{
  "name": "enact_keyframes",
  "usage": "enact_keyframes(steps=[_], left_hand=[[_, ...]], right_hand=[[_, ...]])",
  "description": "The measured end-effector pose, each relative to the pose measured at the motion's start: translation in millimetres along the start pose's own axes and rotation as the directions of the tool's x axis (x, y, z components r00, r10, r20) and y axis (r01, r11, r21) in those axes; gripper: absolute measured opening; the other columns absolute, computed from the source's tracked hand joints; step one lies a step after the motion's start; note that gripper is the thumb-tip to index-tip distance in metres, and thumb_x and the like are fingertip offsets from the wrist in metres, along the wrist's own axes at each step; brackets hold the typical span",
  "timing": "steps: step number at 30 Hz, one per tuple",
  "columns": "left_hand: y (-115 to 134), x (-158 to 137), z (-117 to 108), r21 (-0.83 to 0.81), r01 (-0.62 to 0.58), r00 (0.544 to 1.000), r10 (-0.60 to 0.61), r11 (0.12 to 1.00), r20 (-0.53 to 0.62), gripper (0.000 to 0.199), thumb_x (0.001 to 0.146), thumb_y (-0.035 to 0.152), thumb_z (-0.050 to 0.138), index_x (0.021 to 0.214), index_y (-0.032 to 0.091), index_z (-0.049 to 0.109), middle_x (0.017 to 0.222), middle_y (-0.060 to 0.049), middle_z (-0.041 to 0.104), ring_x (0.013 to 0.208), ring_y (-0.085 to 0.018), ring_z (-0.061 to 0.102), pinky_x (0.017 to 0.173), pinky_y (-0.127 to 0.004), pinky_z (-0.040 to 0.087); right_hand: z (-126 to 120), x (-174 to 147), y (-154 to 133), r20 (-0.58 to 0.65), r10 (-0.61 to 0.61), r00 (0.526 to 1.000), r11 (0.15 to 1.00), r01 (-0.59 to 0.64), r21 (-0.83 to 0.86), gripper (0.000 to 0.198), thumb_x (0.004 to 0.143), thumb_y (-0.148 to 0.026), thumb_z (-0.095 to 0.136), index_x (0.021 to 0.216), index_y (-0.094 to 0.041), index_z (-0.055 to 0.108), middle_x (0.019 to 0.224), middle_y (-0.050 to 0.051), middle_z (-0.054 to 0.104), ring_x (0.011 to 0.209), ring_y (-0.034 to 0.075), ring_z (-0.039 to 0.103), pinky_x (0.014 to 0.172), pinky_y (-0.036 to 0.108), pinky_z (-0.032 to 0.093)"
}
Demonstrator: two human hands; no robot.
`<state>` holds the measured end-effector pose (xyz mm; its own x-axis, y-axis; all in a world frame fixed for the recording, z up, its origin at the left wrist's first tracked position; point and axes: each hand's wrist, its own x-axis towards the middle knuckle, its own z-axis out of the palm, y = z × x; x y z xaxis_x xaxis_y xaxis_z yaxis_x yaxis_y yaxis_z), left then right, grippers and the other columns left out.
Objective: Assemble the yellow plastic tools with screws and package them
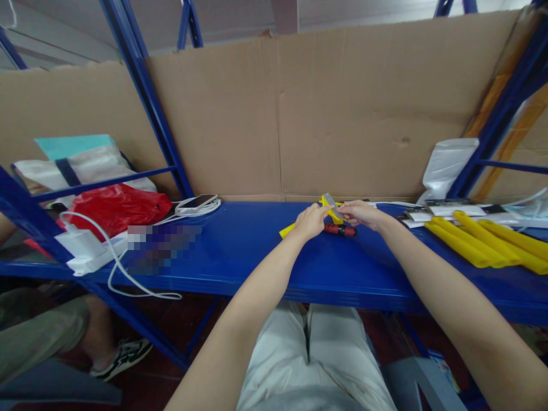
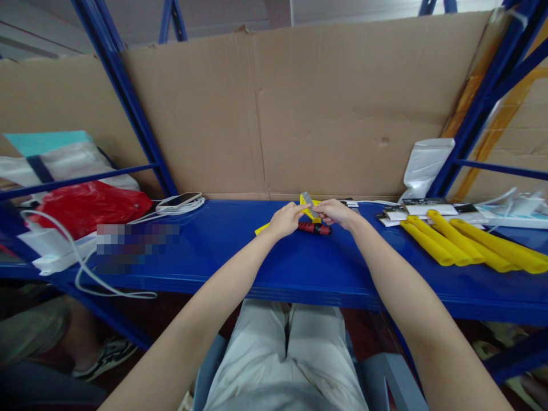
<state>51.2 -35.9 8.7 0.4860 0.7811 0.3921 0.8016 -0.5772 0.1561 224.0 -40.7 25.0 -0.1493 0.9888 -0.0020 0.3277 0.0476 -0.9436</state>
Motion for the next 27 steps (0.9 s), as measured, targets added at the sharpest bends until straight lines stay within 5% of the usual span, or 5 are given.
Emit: enact_keyframes(steps=[13, 27], left_hand=[[2, -1, 1, 0.014, -0.02, 1.0, 0.02, 1.0, 0.013, 0.042, 0.093, 0.026, 0.035, 0.134, 0.033, 0.045, 0.109, -0.005, 0.056, 0.102, -0.02, 0.055, 0.085, -0.03, 0.043], [18, -7, -3, -0.011, -0.154, 0.987, 0.154, 0.988, 0.034, 0.043, 0.092, 0.025, 0.038, 0.134, 0.032, 0.045, 0.109, -0.003, 0.058, 0.102, -0.019, 0.056, 0.086, -0.03, 0.045]], right_hand=[[0, 0, -1, -0.017, 0.035, 0.999, 0.999, -0.034, 0.014, 0.027, 0.075, -0.018, 0.058, 0.056, -0.016, 0.04, 0.045, -0.006, 0.035, 0.037, 0.002, 0.025, 0.04, 0.02, 0.015], [1, 9, 2, -0.31, -0.01, 0.951, 1.0, 0.004, -0.022, 0.023, 0.075, -0.019, 0.054, 0.054, -0.017, 0.045, 0.041, -0.005, 0.037, 0.037, 0.005, 0.03, 0.041, 0.021, 0.023]])
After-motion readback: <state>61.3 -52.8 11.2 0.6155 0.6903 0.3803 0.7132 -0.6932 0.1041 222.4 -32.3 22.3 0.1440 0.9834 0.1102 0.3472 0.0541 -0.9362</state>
